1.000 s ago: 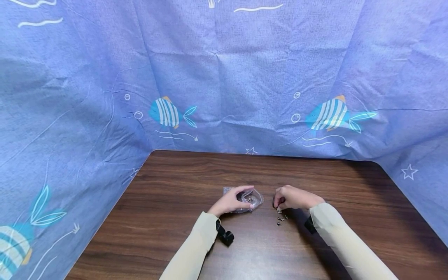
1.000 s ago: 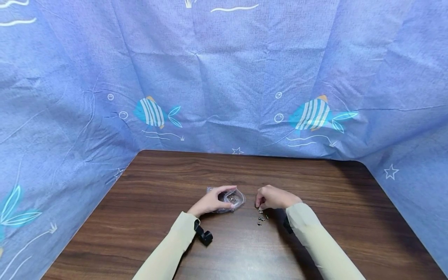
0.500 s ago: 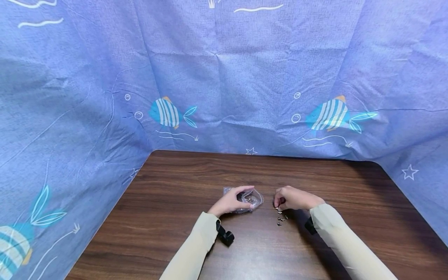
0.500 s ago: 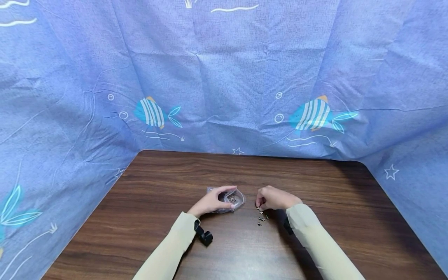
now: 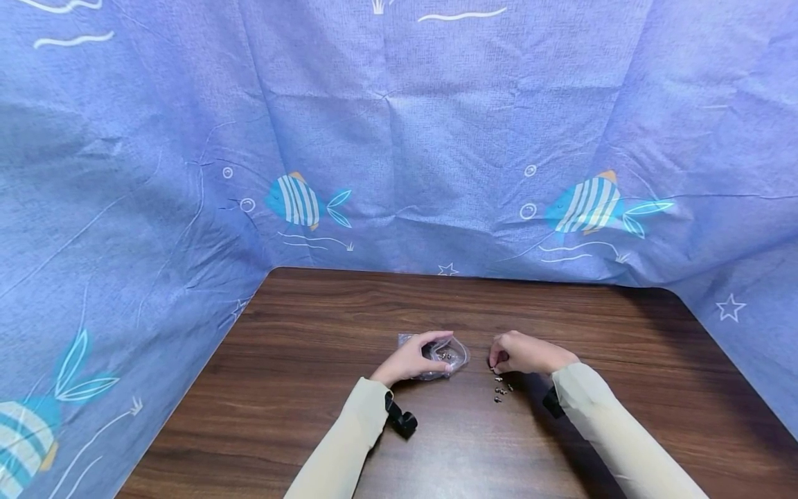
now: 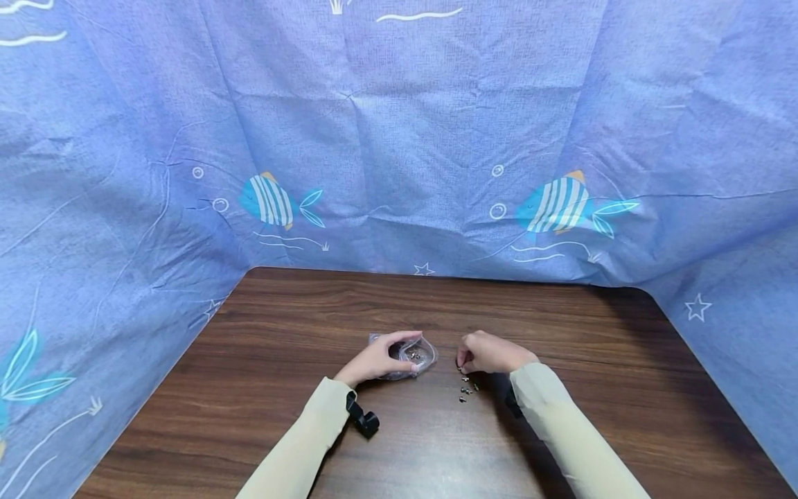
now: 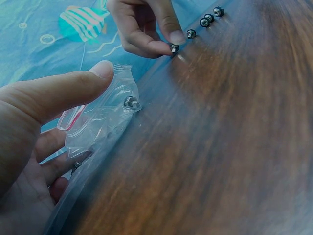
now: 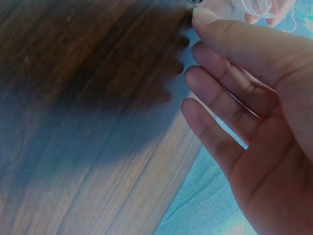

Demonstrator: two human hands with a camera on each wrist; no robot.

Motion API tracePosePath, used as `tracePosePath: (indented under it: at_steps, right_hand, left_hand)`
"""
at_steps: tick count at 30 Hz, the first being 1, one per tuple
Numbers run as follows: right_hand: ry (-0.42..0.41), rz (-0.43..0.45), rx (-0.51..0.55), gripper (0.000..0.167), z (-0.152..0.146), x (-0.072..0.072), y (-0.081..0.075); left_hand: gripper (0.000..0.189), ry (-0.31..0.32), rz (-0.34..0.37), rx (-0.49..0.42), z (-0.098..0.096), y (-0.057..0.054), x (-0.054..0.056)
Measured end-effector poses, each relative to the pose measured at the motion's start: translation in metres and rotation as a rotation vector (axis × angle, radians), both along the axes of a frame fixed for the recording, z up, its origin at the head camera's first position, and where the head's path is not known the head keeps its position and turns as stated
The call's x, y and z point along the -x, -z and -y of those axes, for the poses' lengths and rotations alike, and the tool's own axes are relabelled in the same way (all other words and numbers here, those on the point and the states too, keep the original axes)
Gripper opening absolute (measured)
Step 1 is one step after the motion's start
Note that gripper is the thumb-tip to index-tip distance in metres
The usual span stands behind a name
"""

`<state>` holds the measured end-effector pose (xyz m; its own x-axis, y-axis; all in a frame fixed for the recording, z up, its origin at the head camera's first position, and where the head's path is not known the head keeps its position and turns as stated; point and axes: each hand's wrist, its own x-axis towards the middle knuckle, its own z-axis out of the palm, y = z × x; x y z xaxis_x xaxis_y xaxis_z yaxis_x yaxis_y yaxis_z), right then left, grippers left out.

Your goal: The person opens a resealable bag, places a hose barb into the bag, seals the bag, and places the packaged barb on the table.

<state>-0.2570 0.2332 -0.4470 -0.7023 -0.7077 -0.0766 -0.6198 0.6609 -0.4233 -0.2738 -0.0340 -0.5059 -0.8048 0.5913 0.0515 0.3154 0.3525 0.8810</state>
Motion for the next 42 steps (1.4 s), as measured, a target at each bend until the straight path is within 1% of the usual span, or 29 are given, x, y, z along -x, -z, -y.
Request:
tracePosePath:
  at_steps: [8, 10, 13, 14, 17, 27, 31, 34, 42]
  right_hand:
    - [0.017, 0.005, -0.005, 0.002, 0.000, 0.001, -0.002]
    - [0.019, -0.002, -0.012, 0.002, 0.000, 0.001, -0.002]
    - [0.005, -0.035, -0.018, 0.004, 0.001, 0.002, -0.003]
    - [0.000, -0.046, -0.018, 0.006, 0.001, 0.003, -0.003]
    - [0.002, -0.057, -0.009, 0.006, 0.002, 0.004, -0.005]
    - [0.000, -0.145, 0.031, 0.004, 0.008, 0.008, -0.008]
    - [-0.009, -0.184, 0.053, 0.005, 0.012, 0.009, -0.010]
    - [-0.018, -0.209, 0.060, 0.002, 0.015, 0.010, -0.011]
    - [-0.039, -0.242, 0.073, 0.005, 0.026, 0.012, -0.016]
  left_hand:
    - [0.066, -0.003, -0.011, 0.022, 0.000, -0.002, -0.001]
    - [0.067, 0.002, -0.013, 0.021, 0.001, -0.002, -0.001]
    - [0.067, 0.013, -0.027, 0.019, 0.001, -0.002, -0.001]
    - [0.067, 0.018, -0.045, 0.023, 0.001, -0.001, -0.001]
    - [0.067, 0.022, -0.062, 0.026, 0.001, -0.001, -0.001]
    - [0.066, 0.002, -0.013, -0.003, 0.000, 0.000, 0.000]
    - [0.066, 0.000, -0.007, -0.011, 0.000, -0.001, -0.001]
    - [0.066, -0.005, -0.007, -0.005, 0.000, -0.002, -0.001]
    - [0.065, -0.011, -0.011, -0.004, -0.001, -0.002, -0.001]
